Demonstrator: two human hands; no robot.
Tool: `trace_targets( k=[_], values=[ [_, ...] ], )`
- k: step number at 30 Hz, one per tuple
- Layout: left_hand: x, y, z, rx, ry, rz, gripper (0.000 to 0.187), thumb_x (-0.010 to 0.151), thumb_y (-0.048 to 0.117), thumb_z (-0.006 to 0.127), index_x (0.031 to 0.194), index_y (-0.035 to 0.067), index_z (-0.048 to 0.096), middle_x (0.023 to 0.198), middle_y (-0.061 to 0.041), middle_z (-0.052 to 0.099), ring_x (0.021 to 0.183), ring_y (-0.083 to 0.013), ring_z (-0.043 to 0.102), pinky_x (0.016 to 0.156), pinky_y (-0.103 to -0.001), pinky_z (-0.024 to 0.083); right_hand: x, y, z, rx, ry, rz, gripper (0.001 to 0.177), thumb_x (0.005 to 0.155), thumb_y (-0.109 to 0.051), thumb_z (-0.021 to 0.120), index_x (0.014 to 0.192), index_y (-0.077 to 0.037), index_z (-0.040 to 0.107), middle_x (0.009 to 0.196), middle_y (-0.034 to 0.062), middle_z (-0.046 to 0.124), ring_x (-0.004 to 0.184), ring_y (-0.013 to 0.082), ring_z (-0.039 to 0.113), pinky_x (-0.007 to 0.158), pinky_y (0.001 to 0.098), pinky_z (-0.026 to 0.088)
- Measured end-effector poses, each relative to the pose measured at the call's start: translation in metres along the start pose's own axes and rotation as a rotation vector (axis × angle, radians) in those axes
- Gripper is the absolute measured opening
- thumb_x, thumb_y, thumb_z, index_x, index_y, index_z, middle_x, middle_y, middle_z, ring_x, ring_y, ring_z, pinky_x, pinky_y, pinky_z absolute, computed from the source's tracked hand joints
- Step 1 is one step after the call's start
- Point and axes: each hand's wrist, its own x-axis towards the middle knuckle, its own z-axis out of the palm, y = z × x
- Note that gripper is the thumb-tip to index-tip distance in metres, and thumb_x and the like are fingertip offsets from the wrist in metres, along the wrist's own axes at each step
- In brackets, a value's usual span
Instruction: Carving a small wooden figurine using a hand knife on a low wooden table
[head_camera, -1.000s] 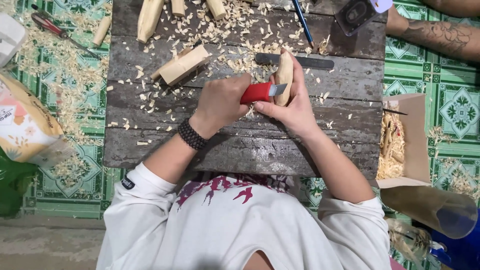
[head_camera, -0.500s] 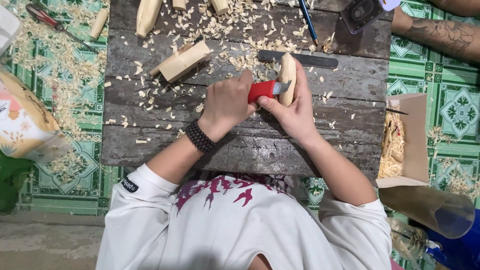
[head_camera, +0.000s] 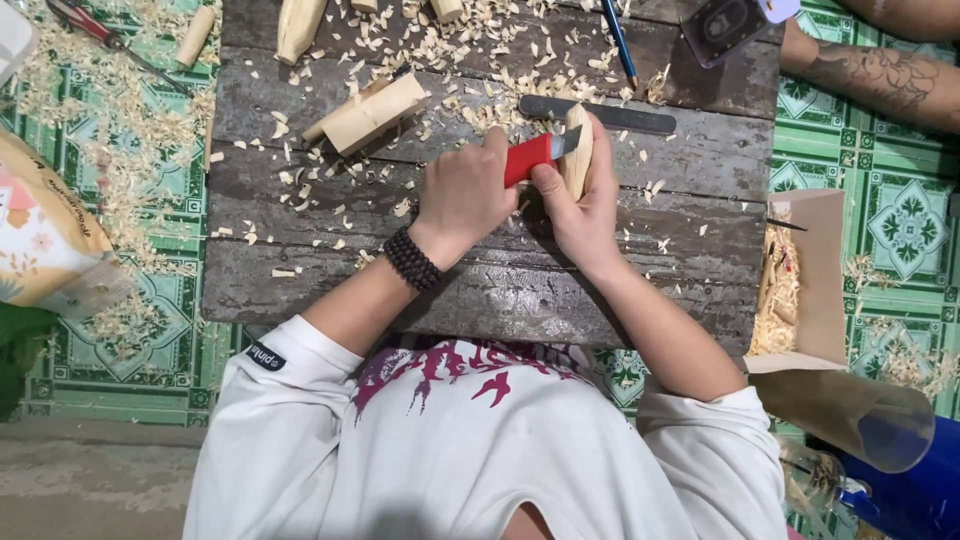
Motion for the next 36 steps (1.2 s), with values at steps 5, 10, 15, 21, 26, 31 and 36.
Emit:
trace_targets(
  k=[5,10,15,21,26,31,36],
  values=[
    [0.002,-0.006,0.001,-0.027,0.016,0.032,0.024,0.081,0.015,0.075,0.097,0.002,0.062,0.072,-0.020,0.070,0.071,-0.0424,0.074,0.063,-0.050,0.059,0.005,-0.010,0.002,0.023,-0.005,0.020,0.070,0.098,-0.013,0.080,0.152,-0.008,0.035,0.115,0.0090,0.060,0.105,0.0155,0.059,0.097,0.0341,0.053],
    [0.002,-0.016,0.003,0.077,0.138,0.203,0.016,0.077,0.008,0.071,0.086,0.004,0.058,0.055,-0.005,0.061,0.038,-0.0191,0.056,0.034,-0.031,0.044,0.010,-0.020,-0.014,-0.068,-0.145,0.088,0.086,0.090,-0.012,0.080,0.155,-0.008,0.024,0.122,0.0149,0.058,0.106,0.0267,0.067,0.095,0.0374,0.058],
    [0.003,-0.025,0.011,0.073,0.054,0.169,0.025,0.072,0.020,0.076,0.090,0.010,0.061,0.066,-0.011,0.069,0.066,-0.0372,0.074,0.060,-0.048,0.059,0.007,0.002,-0.013,0.272,-0.072,0.174,0.088,0.070,0.001,0.095,0.140,-0.010,0.044,0.110,0.0089,0.056,0.101,0.0172,0.060,0.089,0.0311,0.053],
    [-0.005,-0.018,-0.009,0.063,0.055,0.192,0.025,0.068,0.013,0.075,0.089,0.007,0.061,0.066,-0.013,0.069,0.068,-0.0384,0.074,0.062,-0.049,0.059,0.007,-0.009,-0.012,0.268,-0.166,0.235,0.091,0.071,0.003,0.095,0.141,-0.011,0.039,0.107,0.0061,0.055,0.089,0.0125,0.061,0.072,0.0227,0.054],
    [-0.001,-0.031,0.027,0.049,0.045,0.156,0.027,0.070,0.012,0.080,0.090,0.009,0.062,0.070,-0.014,0.070,0.071,-0.0377,0.075,0.067,-0.047,0.060,0.009,-0.017,-0.010,0.271,-0.178,0.296,0.085,0.076,0.004,0.091,0.144,-0.009,0.041,0.105,0.0085,0.060,0.075,0.0128,0.064,0.060,0.0219,0.055],
    [-0.006,-0.010,0.008,0.049,0.040,0.090,0.030,0.070,0.012,0.081,0.092,0.007,0.061,0.072,-0.018,0.071,0.072,-0.0412,0.074,0.067,-0.051,0.059,0.006,-0.019,-0.014,0.220,-0.105,0.307,0.064,0.080,0.002,0.087,0.134,-0.005,0.053,0.097,0.0061,0.060,0.082,0.0094,0.060,0.072,0.0222,0.053],
    [-0.001,-0.031,0.023,0.064,-0.062,0.171,0.037,0.067,0.020,0.079,0.097,0.009,0.060,0.077,-0.016,0.071,0.078,-0.0440,0.073,0.070,-0.057,0.058,0.010,-0.039,-0.011,0.198,-0.148,0.283,0.083,0.071,0.002,0.091,0.141,-0.009,0.048,0.100,0.0040,0.059,0.089,0.0123,0.060,0.080,0.0252,0.053]
  ],
)
